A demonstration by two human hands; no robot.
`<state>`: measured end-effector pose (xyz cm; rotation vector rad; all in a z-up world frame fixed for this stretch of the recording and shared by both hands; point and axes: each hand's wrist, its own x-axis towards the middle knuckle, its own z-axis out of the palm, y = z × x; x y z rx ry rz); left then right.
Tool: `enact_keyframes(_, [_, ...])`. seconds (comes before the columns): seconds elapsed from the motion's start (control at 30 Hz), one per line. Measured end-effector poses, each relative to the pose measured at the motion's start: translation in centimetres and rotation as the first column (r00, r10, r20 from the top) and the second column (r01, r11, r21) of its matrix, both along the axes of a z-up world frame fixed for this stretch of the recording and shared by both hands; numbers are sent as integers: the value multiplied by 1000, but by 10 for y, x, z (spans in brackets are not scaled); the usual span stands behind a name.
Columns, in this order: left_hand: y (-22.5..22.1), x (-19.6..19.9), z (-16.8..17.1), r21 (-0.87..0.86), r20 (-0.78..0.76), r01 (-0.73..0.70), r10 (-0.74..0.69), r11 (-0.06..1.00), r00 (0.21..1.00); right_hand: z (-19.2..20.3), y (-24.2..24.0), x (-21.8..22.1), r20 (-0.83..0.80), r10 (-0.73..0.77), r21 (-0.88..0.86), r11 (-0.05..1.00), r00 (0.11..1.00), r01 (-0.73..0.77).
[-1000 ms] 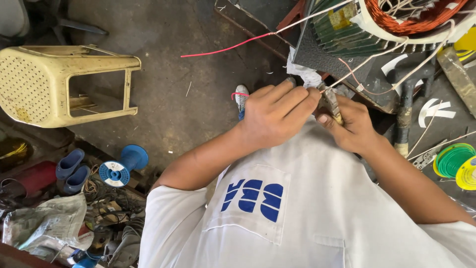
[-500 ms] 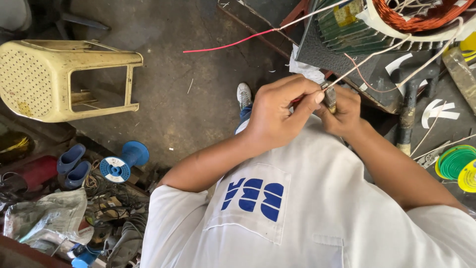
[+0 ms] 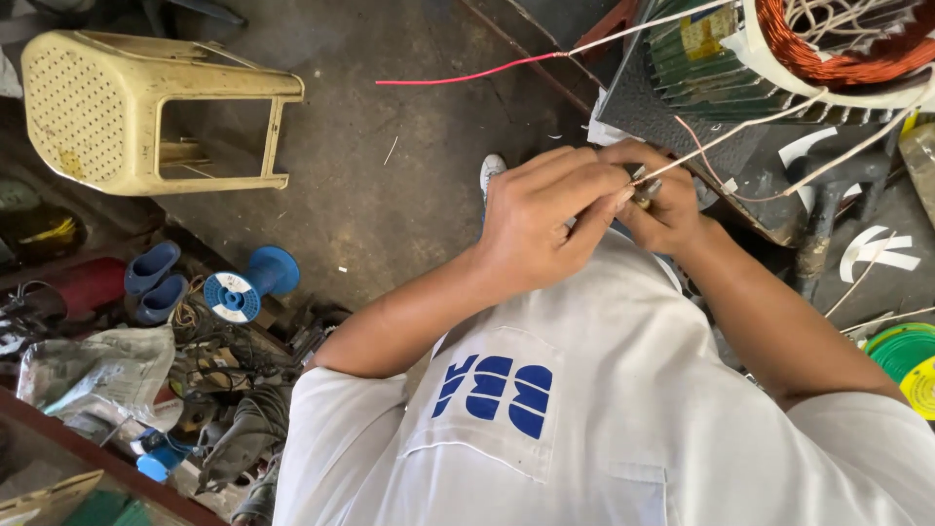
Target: Repairing an electric motor by stripping, twisting, and connecting wires to the stator.
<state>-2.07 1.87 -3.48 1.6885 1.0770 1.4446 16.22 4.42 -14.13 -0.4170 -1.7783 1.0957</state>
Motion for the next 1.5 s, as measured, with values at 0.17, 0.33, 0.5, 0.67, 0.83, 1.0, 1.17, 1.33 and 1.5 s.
enact_keyframes(0.17, [-1, 0, 4, 196, -209, -94, 136, 976, 968, -20, -20, 30, 61, 30, -130, 991, 998, -22])
enact_keyframes(0.33, [-2, 1, 15, 215, -226, -106, 155, 971, 962, -35, -29, 47, 175, -5, -109, 994, 984, 24])
enact_keyframes(0.5, [-6, 6, 10, -53, 42, -31, 33, 998, 999, -47, -24, 48, 161, -38, -69, 996, 986, 50])
enact_keyframes(0.67, [-8, 11, 7, -254, 380, 137, -31, 957, 924, -8, 1, 9, 75, -129, 87, 989, 989, 122])
enact_keyframes(0.83, [-9, 12, -10, -416, 612, 380, -55, 826, 789, -24, 34, 4, -52, -37, 292, 955, 998, 51])
enact_keyframes(1.0, [-4, 5, -4, -492, 699, 502, -20, 711, 715, -25, 55, -7, -131, 13, 403, 914, 991, 41])
enact_keyframes(1.17, [4, -4, -2, -587, 720, 646, -51, 487, 692, 2, 53, -12, -4, 28, 354, 935, 1000, -24])
enact_keyframes(1.33, [4, -8, 1, -458, 301, 329, -204, 826, 932, 8, 38, -10, 60, -21, 271, 962, 998, 4])
enact_keyframes(1.5, [-6, -9, 3, -86, -182, -35, 19, 996, 983, -13, -7, 26, 183, -73, 7, 997, 980, 73])
